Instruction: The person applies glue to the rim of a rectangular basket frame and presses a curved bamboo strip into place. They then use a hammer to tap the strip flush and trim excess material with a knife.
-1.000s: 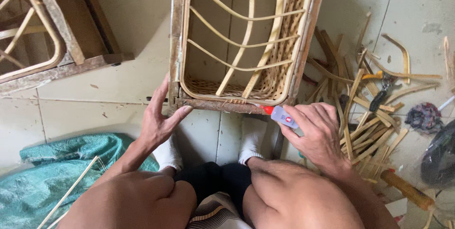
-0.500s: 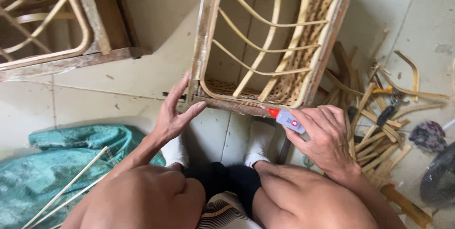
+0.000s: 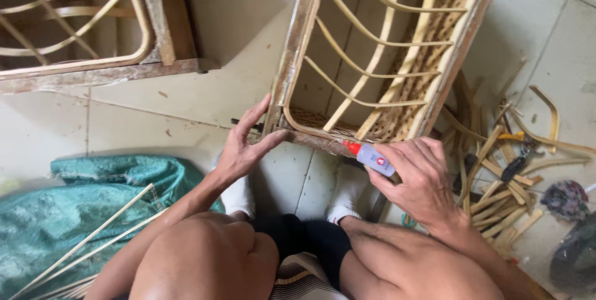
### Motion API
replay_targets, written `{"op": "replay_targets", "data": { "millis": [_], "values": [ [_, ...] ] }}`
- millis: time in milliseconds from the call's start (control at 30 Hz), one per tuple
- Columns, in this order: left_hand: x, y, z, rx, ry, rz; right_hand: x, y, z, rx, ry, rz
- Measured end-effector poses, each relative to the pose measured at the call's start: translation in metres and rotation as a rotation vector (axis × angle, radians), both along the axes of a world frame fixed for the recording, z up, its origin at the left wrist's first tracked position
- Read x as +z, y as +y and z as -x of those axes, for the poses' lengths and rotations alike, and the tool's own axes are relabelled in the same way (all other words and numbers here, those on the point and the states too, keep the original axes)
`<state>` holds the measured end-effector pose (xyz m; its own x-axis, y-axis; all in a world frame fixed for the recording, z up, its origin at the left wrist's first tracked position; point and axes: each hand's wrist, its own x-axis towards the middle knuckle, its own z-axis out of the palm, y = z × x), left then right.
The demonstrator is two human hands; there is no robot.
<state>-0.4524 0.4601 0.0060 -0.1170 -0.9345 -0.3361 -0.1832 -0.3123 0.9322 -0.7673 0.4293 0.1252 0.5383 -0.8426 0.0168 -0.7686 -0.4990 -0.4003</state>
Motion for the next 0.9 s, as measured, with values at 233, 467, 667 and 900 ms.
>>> {"op": "replay_targets", "data": {
  "millis": [233,467,667,900],
  "values": [
    [-0.001,-0.001,-0.005,0.014,0.02,-0.01,-0.006,-0.01,-0.028,0.085,-0.012,0.032],
    [-0.008,0.001,-0.008,0.008,0.01,0.006,-0.009,-0.008,-0.019,0.086,0.044,0.008],
    [-0.005,-0.017,-0.02,0.049,0.128,-0.21,-0.005,-0.013,0.046,-0.311,-0.101,-0.037],
    [0.011,-0.066,0.0,0.072,0.161,-0.316,-0.002,-0.03,0.091,-0.418,-0.248,-0.115]
  ]
}}
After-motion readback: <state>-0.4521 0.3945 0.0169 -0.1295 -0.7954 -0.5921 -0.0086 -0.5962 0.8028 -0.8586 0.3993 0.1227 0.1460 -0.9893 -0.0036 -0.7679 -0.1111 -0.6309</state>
